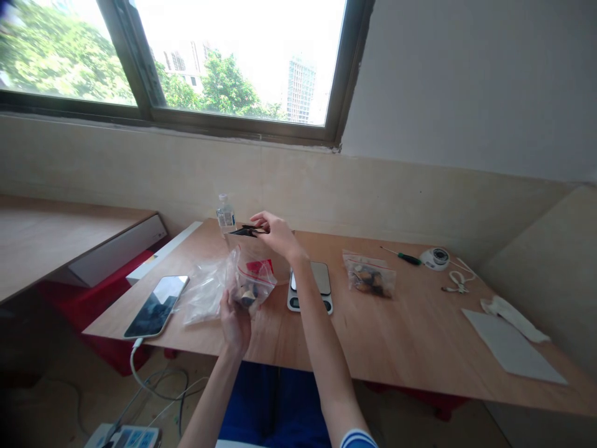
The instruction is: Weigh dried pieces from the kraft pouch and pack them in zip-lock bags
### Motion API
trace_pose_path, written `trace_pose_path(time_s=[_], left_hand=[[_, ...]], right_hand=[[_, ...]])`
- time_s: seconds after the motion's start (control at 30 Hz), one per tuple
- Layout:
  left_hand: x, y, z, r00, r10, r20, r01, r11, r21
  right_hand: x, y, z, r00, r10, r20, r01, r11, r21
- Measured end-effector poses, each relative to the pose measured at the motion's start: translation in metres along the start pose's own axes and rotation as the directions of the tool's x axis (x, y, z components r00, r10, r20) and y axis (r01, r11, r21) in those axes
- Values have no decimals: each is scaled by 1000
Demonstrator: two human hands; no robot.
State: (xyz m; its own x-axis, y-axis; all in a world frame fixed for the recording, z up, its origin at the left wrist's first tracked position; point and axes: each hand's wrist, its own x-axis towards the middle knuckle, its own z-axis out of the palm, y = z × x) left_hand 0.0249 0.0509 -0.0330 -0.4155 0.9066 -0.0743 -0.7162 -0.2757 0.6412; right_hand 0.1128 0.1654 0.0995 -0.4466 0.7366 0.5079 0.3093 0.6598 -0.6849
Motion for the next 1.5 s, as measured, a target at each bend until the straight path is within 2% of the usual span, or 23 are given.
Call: trace_pose_path(time_s=[0.13, 0.23, 0.33, 0.43, 0.53, 0.6, 0.73, 0.83, 1.0, 1.03, 1.13, 1.3, 1.5], left_hand=[[0, -1, 0, 999, -10, 32, 11, 1000, -26], [0, -1, 0, 999, -12, 52, 14, 999, -46], [-2, 1, 1, 998, -7, 68, 12, 998, -64], [-4, 2, 1, 995, -3, 97, 10, 998, -69], [-4, 2, -2, 990, -18, 143, 32, 995, -99], [-3, 2, -4, 981, -23, 191, 46, 992, -115], [-4, 6, -5, 954, -16, 300, 45, 995, -89], [-7, 11, -1, 931, -9, 365, 24, 999, -35], [-7, 11, 1, 928, 10, 372, -31, 998, 50], [-6, 9, 0, 932, 8, 361, -35, 997, 68], [-2, 3, -4, 947, 12, 321, -62, 987, 147], [4, -1, -12, 959, 89, 270, -183, 920, 347], [4, 8, -8, 946, 129, 296, -255, 860, 443]], right_hand=[[1, -10, -5, 996, -32, -85, 9, 966, -259], [1, -18, -6, 991, 64, -118, -106, 910, -400], [-1, -24, -7, 983, 149, -108, -181, 880, -439], [-6, -27, -11, 990, 110, -85, -135, 910, -391], [-17, -33, -18, 994, 17, -107, -46, 960, -276], [-27, -36, -23, 995, 5, -99, -24, 982, -187], [-46, -38, -27, 988, 92, 124, -77, 989, -127], [-56, -34, -24, 963, 175, 205, -143, 976, -163], [-65, -30, -14, 858, 282, 430, -227, 958, -176], [-66, -29, -12, 855, 273, 441, -218, 961, -172], [-67, -25, -6, 884, 205, 419, -169, 978, -121], [-66, -17, 1, 884, 112, 453, -102, 994, -47], [-64, -19, 5, 906, 131, 402, -117, 991, -58]])
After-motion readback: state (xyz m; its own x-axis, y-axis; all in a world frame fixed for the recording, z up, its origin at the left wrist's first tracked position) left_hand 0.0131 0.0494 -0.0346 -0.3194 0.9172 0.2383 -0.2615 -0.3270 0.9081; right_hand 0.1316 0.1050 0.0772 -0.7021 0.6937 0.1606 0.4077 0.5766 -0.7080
